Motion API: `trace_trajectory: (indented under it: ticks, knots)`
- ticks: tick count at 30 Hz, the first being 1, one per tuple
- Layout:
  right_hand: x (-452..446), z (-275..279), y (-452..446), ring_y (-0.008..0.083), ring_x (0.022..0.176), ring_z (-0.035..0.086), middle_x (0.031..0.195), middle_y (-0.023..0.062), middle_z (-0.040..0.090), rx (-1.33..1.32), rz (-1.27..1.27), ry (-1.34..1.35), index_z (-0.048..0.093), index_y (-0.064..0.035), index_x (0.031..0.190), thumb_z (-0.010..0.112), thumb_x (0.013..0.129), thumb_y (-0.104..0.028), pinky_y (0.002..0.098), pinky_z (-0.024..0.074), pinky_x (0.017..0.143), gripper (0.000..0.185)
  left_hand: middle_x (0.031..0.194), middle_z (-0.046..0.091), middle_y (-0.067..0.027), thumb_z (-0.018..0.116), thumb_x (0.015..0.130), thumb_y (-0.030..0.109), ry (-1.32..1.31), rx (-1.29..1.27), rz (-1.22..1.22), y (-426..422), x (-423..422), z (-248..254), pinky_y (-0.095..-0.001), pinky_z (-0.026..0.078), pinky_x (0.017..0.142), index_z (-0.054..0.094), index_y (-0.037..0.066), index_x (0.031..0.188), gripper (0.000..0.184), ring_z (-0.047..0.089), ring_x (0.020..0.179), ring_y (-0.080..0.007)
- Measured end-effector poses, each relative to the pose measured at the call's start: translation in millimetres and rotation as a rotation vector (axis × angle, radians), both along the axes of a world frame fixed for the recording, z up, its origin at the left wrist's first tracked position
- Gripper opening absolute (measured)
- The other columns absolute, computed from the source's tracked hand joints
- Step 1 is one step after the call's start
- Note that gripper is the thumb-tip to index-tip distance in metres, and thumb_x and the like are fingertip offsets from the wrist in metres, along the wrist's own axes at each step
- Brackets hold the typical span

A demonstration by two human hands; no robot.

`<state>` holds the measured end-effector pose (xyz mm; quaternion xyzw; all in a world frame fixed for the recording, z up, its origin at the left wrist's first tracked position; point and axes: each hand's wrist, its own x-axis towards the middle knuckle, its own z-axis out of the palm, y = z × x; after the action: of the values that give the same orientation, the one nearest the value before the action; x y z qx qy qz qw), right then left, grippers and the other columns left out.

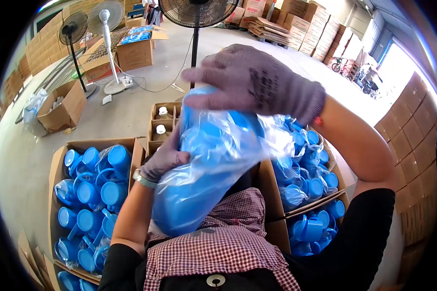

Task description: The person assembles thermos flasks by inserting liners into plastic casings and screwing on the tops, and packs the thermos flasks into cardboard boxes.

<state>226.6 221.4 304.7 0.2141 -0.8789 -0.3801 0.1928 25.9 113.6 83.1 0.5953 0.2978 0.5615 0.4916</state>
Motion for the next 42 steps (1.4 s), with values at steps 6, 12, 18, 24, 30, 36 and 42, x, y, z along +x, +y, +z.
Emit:
trace_trajectory:
  ticks: [6,12,18,24,30,36,42]
  knots:
    - [-1.4,-58.1,10.9,0.0255,0.067,0.068,0.082,0.0123,0.067,-0.42,-0.805,-0.359,0.047,-0.0167,0.145,0.056,0.103,-0.025,0.0344,0.0553,0.061,0.043,0.138,0.056,-0.0115,0.078,0.089,0.045,0.107,-0.249,0.063,-4.9,28.3,-109.4,-0.0342,0.045,0.107,0.033,0.0,0.155,0.092,0.055,0.124,-0.0183]
    - [70.5,-131.0,-105.8,0.0208,0.097,0.07,0.116,0.0095,0.068,-1.039,-0.367,-0.577,0.043,-0.0126,0.152,0.068,0.088,-0.011,0.0402,0.0573,0.088,0.069,0.141,0.054,-0.0133,0.076,0.082,0.065,0.062,-0.368,-0.046,-71.2,8.9,-164.4,-0.0375,0.04,0.113,0.034,-0.001,0.153,0.106,0.051,0.13,-0.0215]
    - [111.4,-237.1,-50.7,0.029,0.139,0.045,0.15,0.016,0.044,-1.712,-0.317,0.947,0.033,-0.0045,0.157,0.08,0.08,-0.058,0.0435,0.0364,0.116,0.105,0.15,0.04,-0.0193,0.074,0.078,0.072,0.139,-0.265,0.076,-85.2,33.8,-185.9,-0.0425,0.033,0.118,0.021,0.0,0.156,0.119,0.041,0.14,-0.0293]
    - [55.1,-277.7,11.1,0.0259,0.142,0.04,0.152,0.0133,0.044,-2.31,-0.097,0.521,0.033,-0.0051,0.157,0.072,0.077,-0.077,0.0407,0.0301,0.119,0.115,0.166,0.015,-0.0175,0.078,0.091,0.039,0.542,-0.066,0.016,-128.6,30.5,-158.5,-0.0462,0.025,0.124,-0.005,0.008,0.162,0.115,0.025,0.152,-0.0292]
    - [-13.0,-300.9,22.2,0.0277,0.147,0.035,0.157,0.0159,0.039,-2.525,0.067,0.225,0.029,-0.0026,0.158,0.068,0.078,-0.078,0.0426,0.0248,0.122,0.117,0.147,0.053,-0.0169,0.06,0.104,0.038,0.86,-0.751,-0.648,-115.7,-66.2,-51.5,-0.0401,0.042,0.113,0.043,0.003,0.152,0.062,0.051,0.135,-0.0261]
    - [-23.1,-328.9,45.0,0.028,0.148,0.033,0.159,0.0162,0.036,-2.65,0.04,0.218,0.027,-0.0021,0.16,0.068,0.077,-0.079,0.0432,0.0235,0.123,0.121,0.137,0.064,-0.0117,0.049,0.107,0.024,0.323,-0.208,0.752,-9.2,-115.3,-60.9,-0.0369,0.042,0.112,0.057,0.0,0.14,0.041,0.057,0.128,-0.0207]
    - [-10.0,-344.7,69.3,0.0372,0.144,0.041,0.15,0.0223,0.046,-1.814,-0.311,0.634,0.046,-0.0002,0.149,0.058,0.096,-0.062,0.0485,0.0272,0.121,0.082,0.149,0.052,-0.0185,0.031,0.106,0.064,-0.386,-0.614,0.34,68.5,-60.6,-137.4,-0.0379,0.037,0.117,0.037,-0.006,0.153,0.084,0.049,0.138,-0.0258]
